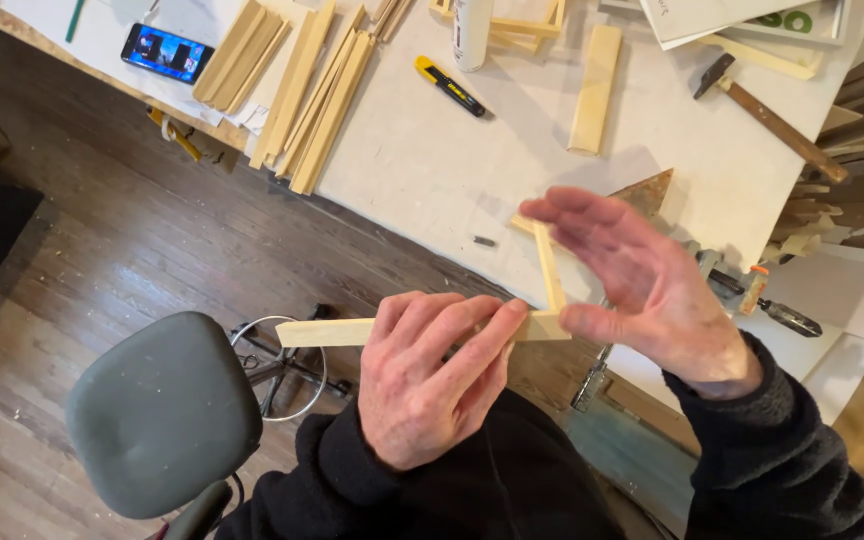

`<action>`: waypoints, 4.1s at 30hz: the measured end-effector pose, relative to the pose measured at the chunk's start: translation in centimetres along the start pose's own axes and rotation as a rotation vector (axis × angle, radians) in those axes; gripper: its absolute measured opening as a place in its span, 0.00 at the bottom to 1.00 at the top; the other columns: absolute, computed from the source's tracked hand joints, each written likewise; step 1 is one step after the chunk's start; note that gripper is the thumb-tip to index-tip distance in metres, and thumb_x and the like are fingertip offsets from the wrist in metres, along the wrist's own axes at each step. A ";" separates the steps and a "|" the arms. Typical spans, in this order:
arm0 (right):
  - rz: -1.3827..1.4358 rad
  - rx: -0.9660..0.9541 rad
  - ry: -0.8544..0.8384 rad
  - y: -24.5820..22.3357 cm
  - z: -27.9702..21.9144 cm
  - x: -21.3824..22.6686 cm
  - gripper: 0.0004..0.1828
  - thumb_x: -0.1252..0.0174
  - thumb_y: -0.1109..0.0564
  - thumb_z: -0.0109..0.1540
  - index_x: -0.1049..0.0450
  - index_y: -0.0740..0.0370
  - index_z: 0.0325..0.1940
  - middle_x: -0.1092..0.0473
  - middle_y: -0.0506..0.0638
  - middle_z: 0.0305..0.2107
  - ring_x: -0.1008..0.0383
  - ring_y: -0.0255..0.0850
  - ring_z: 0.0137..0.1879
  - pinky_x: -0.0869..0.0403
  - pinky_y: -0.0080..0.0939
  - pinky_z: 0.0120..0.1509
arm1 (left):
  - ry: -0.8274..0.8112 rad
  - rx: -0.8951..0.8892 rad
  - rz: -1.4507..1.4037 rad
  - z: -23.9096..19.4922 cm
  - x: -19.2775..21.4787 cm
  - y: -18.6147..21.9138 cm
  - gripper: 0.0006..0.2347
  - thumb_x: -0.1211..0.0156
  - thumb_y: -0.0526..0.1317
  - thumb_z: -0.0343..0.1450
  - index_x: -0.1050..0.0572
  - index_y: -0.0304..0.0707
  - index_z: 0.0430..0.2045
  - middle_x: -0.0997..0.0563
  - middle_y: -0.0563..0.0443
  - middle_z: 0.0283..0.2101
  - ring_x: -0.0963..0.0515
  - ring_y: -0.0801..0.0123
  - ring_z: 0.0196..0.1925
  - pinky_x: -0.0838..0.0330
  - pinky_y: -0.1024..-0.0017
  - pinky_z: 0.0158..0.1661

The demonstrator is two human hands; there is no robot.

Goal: Assembling wooden picture frames by applying glue to joints and securing them with nails using a hammer and corner clamp.

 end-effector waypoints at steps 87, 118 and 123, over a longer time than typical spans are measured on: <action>-1.201 -0.309 0.678 31.7 18.9 19.7 0.20 0.28 0.56 0.60 0.21 0.63 0.54 0.21 0.55 0.39 0.19 0.46 0.43 0.22 0.45 0.52 | -0.309 0.588 0.049 -7.0 -20.2 -44.5 0.25 0.38 0.28 0.63 0.29 0.39 0.58 0.26 0.44 0.50 0.25 0.56 0.44 0.26 0.63 0.42; -0.167 0.014 0.613 18.7 5.5 0.7 0.50 0.50 0.37 0.74 0.67 0.70 0.83 0.66 0.67 0.82 0.67 0.60 0.88 0.62 0.52 0.89 | -0.120 1.069 -1.411 -6.3 -28.0 -24.6 0.35 0.75 0.64 0.77 0.57 0.40 0.76 0.56 0.43 0.81 0.58 0.55 0.83 0.66 0.54 0.77; -0.173 -0.414 0.879 21.3 -4.5 5.8 0.34 0.48 0.49 0.68 0.44 0.60 0.77 0.27 0.55 0.64 0.24 0.42 0.62 0.33 0.43 0.68 | -0.444 0.293 -0.393 0.2 -30.3 -28.4 0.30 0.46 0.42 0.78 0.49 0.35 0.76 0.49 0.40 0.81 0.52 0.52 0.85 0.57 0.57 0.80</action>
Point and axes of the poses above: each hand's wrist, its own z-axis towards the middle knuckle, its own x-axis out of the back of the hand, y = z × x, the point moved 8 cm from there along z, towards the middle knuckle
